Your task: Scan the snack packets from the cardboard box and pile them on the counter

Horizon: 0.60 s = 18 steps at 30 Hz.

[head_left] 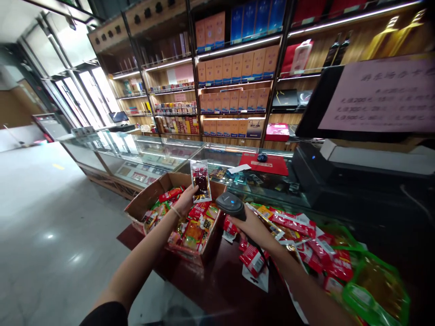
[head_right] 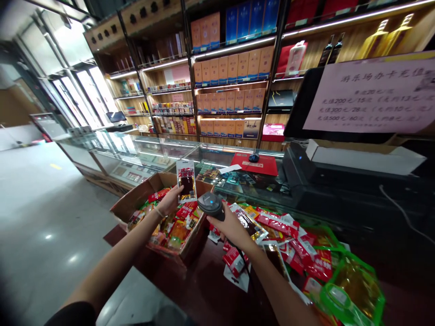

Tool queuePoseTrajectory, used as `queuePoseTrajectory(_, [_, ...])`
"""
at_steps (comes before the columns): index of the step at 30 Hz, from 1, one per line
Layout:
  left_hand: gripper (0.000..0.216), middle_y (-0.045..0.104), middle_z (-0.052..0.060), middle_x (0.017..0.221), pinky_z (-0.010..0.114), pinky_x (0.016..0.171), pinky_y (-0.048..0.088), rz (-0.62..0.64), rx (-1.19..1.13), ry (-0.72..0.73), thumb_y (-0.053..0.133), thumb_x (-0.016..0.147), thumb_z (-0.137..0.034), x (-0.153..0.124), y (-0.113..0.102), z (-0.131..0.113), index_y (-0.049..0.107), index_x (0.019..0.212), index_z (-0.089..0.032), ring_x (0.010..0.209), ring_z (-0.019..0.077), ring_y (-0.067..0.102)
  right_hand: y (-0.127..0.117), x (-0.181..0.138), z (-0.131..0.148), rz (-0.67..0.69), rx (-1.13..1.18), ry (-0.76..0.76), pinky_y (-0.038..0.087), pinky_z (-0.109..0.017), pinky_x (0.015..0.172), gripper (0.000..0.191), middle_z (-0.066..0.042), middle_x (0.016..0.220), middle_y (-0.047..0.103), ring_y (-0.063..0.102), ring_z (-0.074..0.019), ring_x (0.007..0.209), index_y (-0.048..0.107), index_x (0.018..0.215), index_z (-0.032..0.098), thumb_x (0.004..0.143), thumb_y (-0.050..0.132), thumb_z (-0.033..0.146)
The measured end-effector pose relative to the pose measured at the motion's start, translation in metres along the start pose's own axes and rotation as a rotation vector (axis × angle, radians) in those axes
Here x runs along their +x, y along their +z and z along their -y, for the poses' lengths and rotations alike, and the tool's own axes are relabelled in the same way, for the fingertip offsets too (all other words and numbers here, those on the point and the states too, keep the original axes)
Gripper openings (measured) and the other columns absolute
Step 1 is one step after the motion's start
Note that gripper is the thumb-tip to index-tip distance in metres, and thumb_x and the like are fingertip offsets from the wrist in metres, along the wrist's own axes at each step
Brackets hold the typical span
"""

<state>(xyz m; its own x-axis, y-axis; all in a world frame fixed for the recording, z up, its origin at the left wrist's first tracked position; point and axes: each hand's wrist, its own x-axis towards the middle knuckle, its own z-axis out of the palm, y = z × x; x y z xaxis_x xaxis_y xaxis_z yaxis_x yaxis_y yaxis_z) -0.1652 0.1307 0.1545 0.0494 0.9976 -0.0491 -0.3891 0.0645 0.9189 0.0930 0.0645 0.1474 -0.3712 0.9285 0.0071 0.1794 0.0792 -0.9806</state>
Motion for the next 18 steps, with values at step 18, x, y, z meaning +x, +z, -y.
queuePoseTrajectory(18, [0.049, 0.071, 0.007, 0.093, 0.034, 0.080, 0.051, 0.047, 0.484, 0.173, 0.074, 0.065, -0.047, 0.004, 0.010, 0.012, 0.066, 0.098, -0.012, 0.084, 0.0211, 0.064, -0.043, -0.044, -0.002, -0.167, 0.014, 0.044, 0.036, -0.020, 0.031, 0.042, 0.007, 0.048, 0.054, 0.046, -0.0106, 0.032, 0.055, 0.113, 0.023, 0.078, 0.068, 0.042])
